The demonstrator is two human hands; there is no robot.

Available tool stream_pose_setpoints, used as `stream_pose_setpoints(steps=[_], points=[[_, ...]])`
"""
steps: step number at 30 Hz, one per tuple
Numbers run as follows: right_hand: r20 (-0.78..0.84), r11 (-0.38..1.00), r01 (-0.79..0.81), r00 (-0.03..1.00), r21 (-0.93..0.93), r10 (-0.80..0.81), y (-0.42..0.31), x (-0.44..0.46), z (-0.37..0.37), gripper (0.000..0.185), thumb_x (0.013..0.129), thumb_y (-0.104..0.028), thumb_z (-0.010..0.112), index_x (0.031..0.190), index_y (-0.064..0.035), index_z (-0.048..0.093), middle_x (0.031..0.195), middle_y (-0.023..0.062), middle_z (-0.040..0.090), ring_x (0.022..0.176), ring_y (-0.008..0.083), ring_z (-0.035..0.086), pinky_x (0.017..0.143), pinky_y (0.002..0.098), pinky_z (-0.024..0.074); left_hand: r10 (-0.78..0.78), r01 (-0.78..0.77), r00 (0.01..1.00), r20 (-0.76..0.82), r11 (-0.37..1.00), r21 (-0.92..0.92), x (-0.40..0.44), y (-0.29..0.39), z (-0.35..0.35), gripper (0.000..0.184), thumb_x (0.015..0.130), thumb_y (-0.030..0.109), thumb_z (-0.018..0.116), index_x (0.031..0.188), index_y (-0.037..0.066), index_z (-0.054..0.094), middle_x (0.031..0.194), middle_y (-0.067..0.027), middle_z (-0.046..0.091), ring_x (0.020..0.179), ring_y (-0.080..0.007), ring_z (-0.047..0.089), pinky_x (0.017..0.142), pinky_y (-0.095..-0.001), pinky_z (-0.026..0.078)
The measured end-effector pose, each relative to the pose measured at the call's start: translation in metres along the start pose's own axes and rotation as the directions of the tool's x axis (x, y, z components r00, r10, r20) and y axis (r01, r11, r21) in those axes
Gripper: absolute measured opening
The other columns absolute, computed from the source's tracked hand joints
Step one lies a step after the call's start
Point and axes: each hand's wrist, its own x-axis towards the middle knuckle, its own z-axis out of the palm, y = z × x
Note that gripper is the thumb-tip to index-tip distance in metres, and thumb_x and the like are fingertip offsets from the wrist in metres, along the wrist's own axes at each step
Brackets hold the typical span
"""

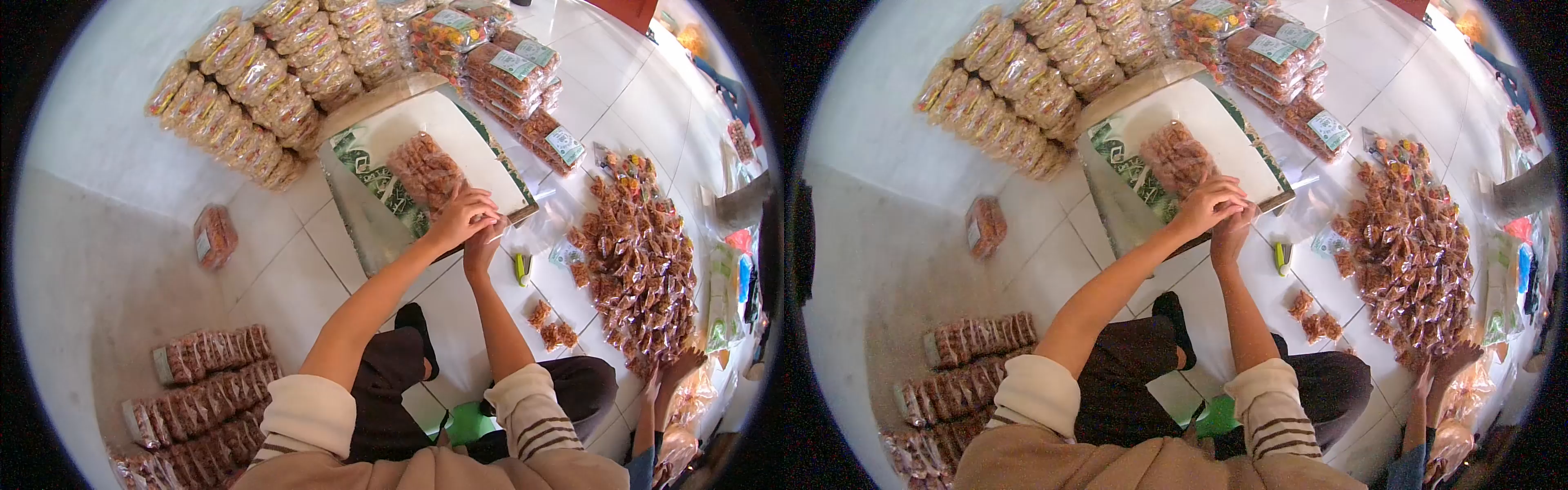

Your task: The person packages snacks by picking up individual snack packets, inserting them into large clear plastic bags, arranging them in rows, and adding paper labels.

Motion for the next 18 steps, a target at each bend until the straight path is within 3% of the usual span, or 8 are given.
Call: stream_pose_setpoints(steps=[3, 5, 6, 8, 9, 11, 12, 18], points=[[0.061, 0.977, -0.118, 0.992, 0.180, 0.108, -0.008, 0.002, -0.009, 0.031, 0.079, -0.001, 0.053, 0.108, -0.0036, 0.043, 0.094, 0.0096, 0.052, 0.085, 0.0212, 0.053, 0.075, 0.0287, 0.0447, 0.077, -0.059, 0.990, -0.121, 0.988, 0.139, -0.001, -0.003, -0.008, 0.012, 0.074, 0.015, 0.062, 0.085, 0.009, 0.062, 0.100, -0.0043, 0.056, 0.107, -0.0239, 0.046, 0.093, -0.0371, 0.031], [0.153, 0.977, -0.167, 0.971, -0.132, 0.186, -0.025, 0.001, -0.020, 0.029, 0.079, 0.001, 0.053, 0.106, -0.0030, 0.044, 0.096, 0.0088, 0.053, 0.085, 0.0198, 0.054, 0.075, 0.0280, 0.0455, -0.177, 0.167, 0.870, -0.460, 0.984, -0.063, -0.003, -0.013, -0.013, 0.023, 0.077, 0.015, 0.060, 0.097, 0.006, 0.056, 0.107, -0.0095, 0.050, 0.104, -0.0260, 0.044, 0.093, -0.0404, 0.030], [0.104, 0.986, -0.155, 0.981, -0.059, 0.161, -0.025, -0.006, -0.024, 0.033, 0.077, 0.002, 0.055, 0.109, -0.0034, 0.046, 0.096, 0.0093, 0.054, 0.084, 0.0185, 0.054, 0.073, 0.0286, 0.0462, -0.181, 0.170, 0.866, -0.465, 0.983, -0.067, -0.012, -0.017, -0.011, 0.023, 0.077, 0.015, 0.060, 0.097, 0.006, 0.056, 0.107, -0.0095, 0.050, 0.104, -0.0260, 0.044, 0.093, -0.0404, 0.030], [0.126, 0.990, -0.140, 0.982, -0.018, 0.141, -0.014, -0.020, -0.032, 0.036, 0.075, 0.002, 0.057, 0.109, -0.0034, 0.046, 0.098, 0.0112, 0.054, 0.087, 0.0239, 0.054, 0.075, 0.0305, 0.0455, -0.676, 0.541, 0.508, -0.533, 0.732, -0.413, -0.041, -0.019, 0.000, 0.040, 0.084, 0.018, 0.053, 0.120, 0.008, 0.039, 0.125, -0.0103, 0.035, 0.108, -0.0238, 0.041, 0.092, -0.0350, 0.032], [0.144, 0.992, -0.127, 0.982, 0.029, 0.121, -0.011, -0.023, -0.036, 0.039, 0.074, 0.002, 0.059, 0.110, -0.0034, 0.047, 0.099, 0.0131, 0.054, 0.089, 0.0293, 0.054, 0.077, 0.0324, 0.0449, -0.676, 0.538, 0.505, -0.537, 0.733, -0.417, -0.052, -0.014, 0.004, 0.040, 0.084, 0.018, 0.053, 0.120, 0.008, 0.039, 0.125, -0.0103, 0.035, 0.108, -0.0238, 0.041, 0.092, -0.0350, 0.032], [0.255, 0.996, 0.009, 0.967, -0.094, 0.015, -0.014, -0.024, -0.046, 0.039, 0.072, 0.002, 0.061, 0.108, -0.0030, 0.048, 0.098, 0.0135, 0.053, 0.089, 0.0300, 0.053, 0.077, 0.0337, 0.0440, -0.945, 0.662, 0.265, -0.192, 0.323, -0.677, -0.071, -0.005, 0.011, 0.045, 0.086, 0.023, 0.052, 0.124, 0.009, 0.032, 0.130, -0.0100, 0.025, 0.111, -0.0211, 0.037, 0.093, -0.0348, 0.033], [0.370, 0.968, 0.148, 0.927, -0.201, -0.064, -0.016, -0.023, -0.050, 0.039, 0.070, 0.002, 0.063, 0.105, -0.0025, 0.049, 0.097, 0.0139, 0.053, 0.089, 0.0306, 0.051, 0.078, 0.0350, 0.0432, -0.946, 0.655, 0.261, -0.192, 0.319, -0.685, -0.077, -0.004, 0.021, 0.045, 0.086, 0.023, 0.052, 0.124, 0.009, 0.032, 0.130, -0.0100, 0.025, 0.111, -0.0211, 0.037, 0.093, -0.0348, 0.033], [0.513, 0.890, 0.275, 0.857, -0.364, -0.055, -0.015, 0.004, -0.031, 0.026, 0.076, -0.013, 0.060, 0.098, -0.0021, 0.055, 0.093, 0.0163, 0.056, 0.084, 0.0282, 0.054, 0.072, 0.0342, 0.0432, -0.929, 0.442, 0.292, -0.228, 0.342, -0.829, -0.076, -0.001, 0.048, 0.040, 0.085, 0.016, 0.053, 0.117, -0.002, 0.035, 0.109, -0.0151, 0.045, 0.094, -0.0210, 0.049, 0.081, -0.0321, 0.041]])
